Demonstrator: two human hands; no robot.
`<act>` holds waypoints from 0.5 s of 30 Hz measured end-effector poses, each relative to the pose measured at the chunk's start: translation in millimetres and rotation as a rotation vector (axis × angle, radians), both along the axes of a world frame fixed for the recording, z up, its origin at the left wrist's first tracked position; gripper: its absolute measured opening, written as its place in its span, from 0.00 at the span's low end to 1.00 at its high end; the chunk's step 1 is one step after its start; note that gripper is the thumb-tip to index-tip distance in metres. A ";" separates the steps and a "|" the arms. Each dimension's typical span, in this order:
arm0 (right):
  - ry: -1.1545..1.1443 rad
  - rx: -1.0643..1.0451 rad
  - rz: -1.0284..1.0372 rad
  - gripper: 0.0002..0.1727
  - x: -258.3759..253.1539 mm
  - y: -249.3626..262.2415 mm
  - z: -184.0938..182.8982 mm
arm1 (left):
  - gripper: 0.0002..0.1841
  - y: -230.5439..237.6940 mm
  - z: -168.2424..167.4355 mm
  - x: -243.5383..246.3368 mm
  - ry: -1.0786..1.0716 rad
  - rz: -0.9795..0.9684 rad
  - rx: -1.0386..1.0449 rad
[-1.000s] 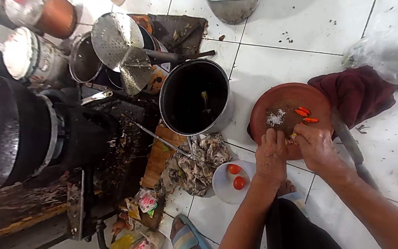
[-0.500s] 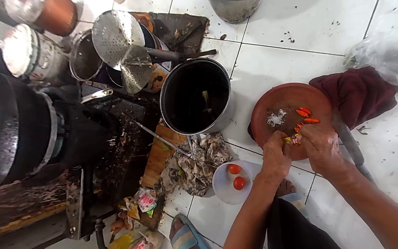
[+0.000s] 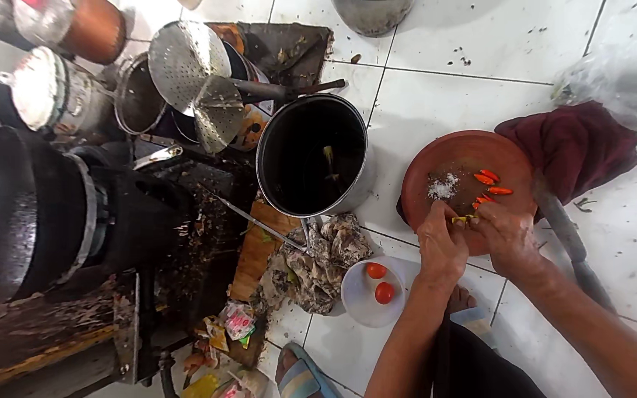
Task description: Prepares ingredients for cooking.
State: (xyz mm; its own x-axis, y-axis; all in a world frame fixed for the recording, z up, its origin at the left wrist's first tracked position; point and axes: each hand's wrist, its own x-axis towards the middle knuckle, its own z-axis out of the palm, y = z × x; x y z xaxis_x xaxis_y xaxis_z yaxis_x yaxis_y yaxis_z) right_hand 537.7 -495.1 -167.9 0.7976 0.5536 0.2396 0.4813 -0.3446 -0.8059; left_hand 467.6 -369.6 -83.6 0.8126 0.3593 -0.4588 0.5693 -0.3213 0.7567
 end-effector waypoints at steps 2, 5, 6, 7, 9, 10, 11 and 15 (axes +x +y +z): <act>0.067 -0.011 -0.015 0.09 1.4 -0.2 -3.1 | 0.06 -0.7 -3.6 -0.4 -0.011 0.042 -0.013; 0.063 0.014 0.012 0.11 -1.1 0.6 2.6 | 0.04 -0.8 -7.4 1.1 -0.039 0.106 0.001; 0.059 0.024 0.017 0.11 -1.1 1.1 3.3 | 0.03 -0.4 -10.3 2.7 -0.058 0.118 0.015; 0.063 0.028 0.018 0.11 -0.7 1.8 2.5 | 0.03 -0.6 -11.8 3.8 -0.062 0.122 0.033; 0.087 0.035 0.009 0.10 -0.4 2.5 -0.4 | 0.03 -2.9 -9.8 3.5 -0.037 0.112 0.073; 0.101 0.053 0.008 0.10 -0.9 2.7 -0.3 | 0.03 -4.6 -8.8 3.4 -0.016 0.117 0.084; 0.107 0.087 0.010 0.10 -1.9 3.5 1.3 | 0.04 -5.6 -8.5 3.7 0.003 0.126 0.089; 0.096 0.151 0.029 0.11 -7.6 7.0 -1.2 | 0.03 -4.4 -6.5 4.7 0.015 0.115 0.101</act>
